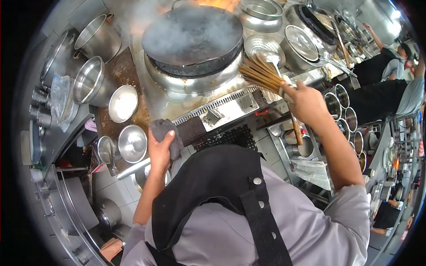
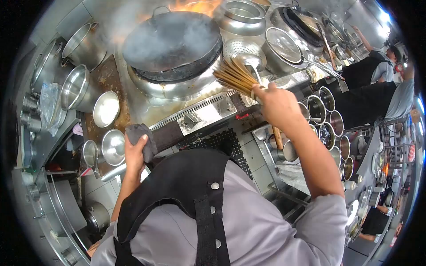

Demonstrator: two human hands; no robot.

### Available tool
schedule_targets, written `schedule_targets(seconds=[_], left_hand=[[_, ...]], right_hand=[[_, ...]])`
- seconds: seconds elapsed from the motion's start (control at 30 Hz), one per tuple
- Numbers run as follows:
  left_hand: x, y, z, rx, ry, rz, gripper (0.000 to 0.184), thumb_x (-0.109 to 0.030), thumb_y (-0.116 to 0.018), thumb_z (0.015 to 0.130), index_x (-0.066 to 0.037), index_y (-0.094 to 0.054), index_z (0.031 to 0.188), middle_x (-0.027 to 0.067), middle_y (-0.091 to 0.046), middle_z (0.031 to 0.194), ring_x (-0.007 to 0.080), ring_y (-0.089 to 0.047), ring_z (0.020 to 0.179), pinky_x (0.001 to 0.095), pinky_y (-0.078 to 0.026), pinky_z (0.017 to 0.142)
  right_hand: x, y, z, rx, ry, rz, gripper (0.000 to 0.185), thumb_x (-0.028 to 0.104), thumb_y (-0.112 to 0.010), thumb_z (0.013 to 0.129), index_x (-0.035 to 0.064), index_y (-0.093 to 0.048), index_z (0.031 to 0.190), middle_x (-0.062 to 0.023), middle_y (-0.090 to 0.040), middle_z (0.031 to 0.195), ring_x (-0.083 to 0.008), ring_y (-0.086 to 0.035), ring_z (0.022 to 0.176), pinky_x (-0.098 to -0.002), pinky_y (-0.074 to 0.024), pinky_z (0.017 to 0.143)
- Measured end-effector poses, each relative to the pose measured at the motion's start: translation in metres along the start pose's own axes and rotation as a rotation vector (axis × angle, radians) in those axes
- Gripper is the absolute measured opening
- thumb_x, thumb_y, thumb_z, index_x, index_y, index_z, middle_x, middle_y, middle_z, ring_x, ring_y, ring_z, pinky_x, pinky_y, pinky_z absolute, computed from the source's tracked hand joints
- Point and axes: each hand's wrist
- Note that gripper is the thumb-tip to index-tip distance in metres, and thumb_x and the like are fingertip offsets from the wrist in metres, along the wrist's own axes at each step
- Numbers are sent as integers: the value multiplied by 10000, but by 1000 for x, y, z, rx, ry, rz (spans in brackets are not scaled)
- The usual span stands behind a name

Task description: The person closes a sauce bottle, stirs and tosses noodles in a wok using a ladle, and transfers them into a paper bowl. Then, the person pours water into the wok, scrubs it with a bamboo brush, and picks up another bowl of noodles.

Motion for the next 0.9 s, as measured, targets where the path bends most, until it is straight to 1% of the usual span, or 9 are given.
schedule_targets(seconds=[0.23, 0.3, 0.37, 0.53, 0.63, 0.7, 0.77, 0.87, 0.9], left_hand=[[4, -13, 9, 111, 26, 97, 541, -134, -762, 877, -22, -490, 1331, 114, -637, 1118, 209, -639, 984, 345, -529, 886], [28, -8, 34, -19, -123, 569, 621, -229, -790, 857, 7, -478, 1338, 191, -628, 1170, 306, -640, 1045, 397, -512, 935], [49, 12, 58, -52, -247, 956, 699, -282, -807, 827, -17, -464, 1376, 269, -590, 1233, 415, -607, 1132, 458, -484, 983], [62, 38, 77, 38, -69, 1116, 758, -274, -831, 780, -76, -468, 1416, 286, -551, 1316, 447, -574, 1197, 476, -468, 1016], [64, 39, 75, 21, -57, 1092, 751, -254, -823, 792, -87, -464, 1430, 276, -543, 1321, 458, -562, 1203, 478, -466, 1018], [65, 39, 68, -111, -227, 1036, 740, -219, -819, 795, -53, -466, 1424, 271, -545, 1326, 448, -550, 1219, 469, -456, 1036], [67, 42, 67, -255, -219, 889, 729, -201, -818, 809, -29, -463, 1422, 259, -539, 1369, 388, -545, 1259, 437, -421, 1082], [46, 20, 58, -337, -96, 240, 665, -154, -789, 839, -5, -458, 1397, 163, -617, 1218, 283, -632, 1091, 414, -524, 964], [21, -2, 48, -301, -8, -110, 641, -130, -778, 841, -8, -463, 1386, 151, -627, 1179, 257, -655, 1034, 404, -560, 912]], right_hand=[[138, -55, 28, 40, 168, 801, 532, 260, -767, 822, 222, -615, 1331, -187, -651, 1105, -398, -685, 968, -478, -563, 874], [186, -125, 59, -103, 545, 1153, 540, 210, -786, 821, 111, -617, 1324, -198, -660, 1184, -377, -684, 1016, -415, -547, 918], [164, -96, 47, 266, 508, 1460, 500, 160, -786, 815, 49, -639, 1280, -200, -677, 1159, -366, -672, 1053, -403, -538, 929], [20, -141, -11, -699, -250, 687, 508, 50, -744, 805, 60, -619, 1297, -187, -623, 1152, -371, -622, 1020, -430, -524, 886], [-44, -231, -59, -135, -585, 530, 853, 134, -778, 769, 86, -379, 1521, -251, -544, 1329, -441, -531, 1224, -487, -455, 1022], [-56, -256, -75, 99, -614, 806, 809, 154, -753, 802, 82, -376, 1515, -285, -576, 1359, -475, -568, 1240, -461, -447, 1066], [-62, -265, -74, -53, -579, 703, 735, 93, -725, 823, 75, -405, 1485, -213, -684, 1154, -399, -689, 995, -419, -550, 879], [-74, -196, -40, -97, -584, 1514, 576, 16, -652, 851, 64, -487, 1401, -61, -621, 801, -106, -540, 526, -274, -442, 448], [-81, -184, -21, -118, -571, 1630, 581, 29, -638, 875, 58, -448, 1423, -50, -579, 712, -126, -528, 476, -284, -416, 412]])
Point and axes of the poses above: each hand's wrist, its own z-axis towards the middle knuckle, its own y-axis out of the back of the hand, x = y × z
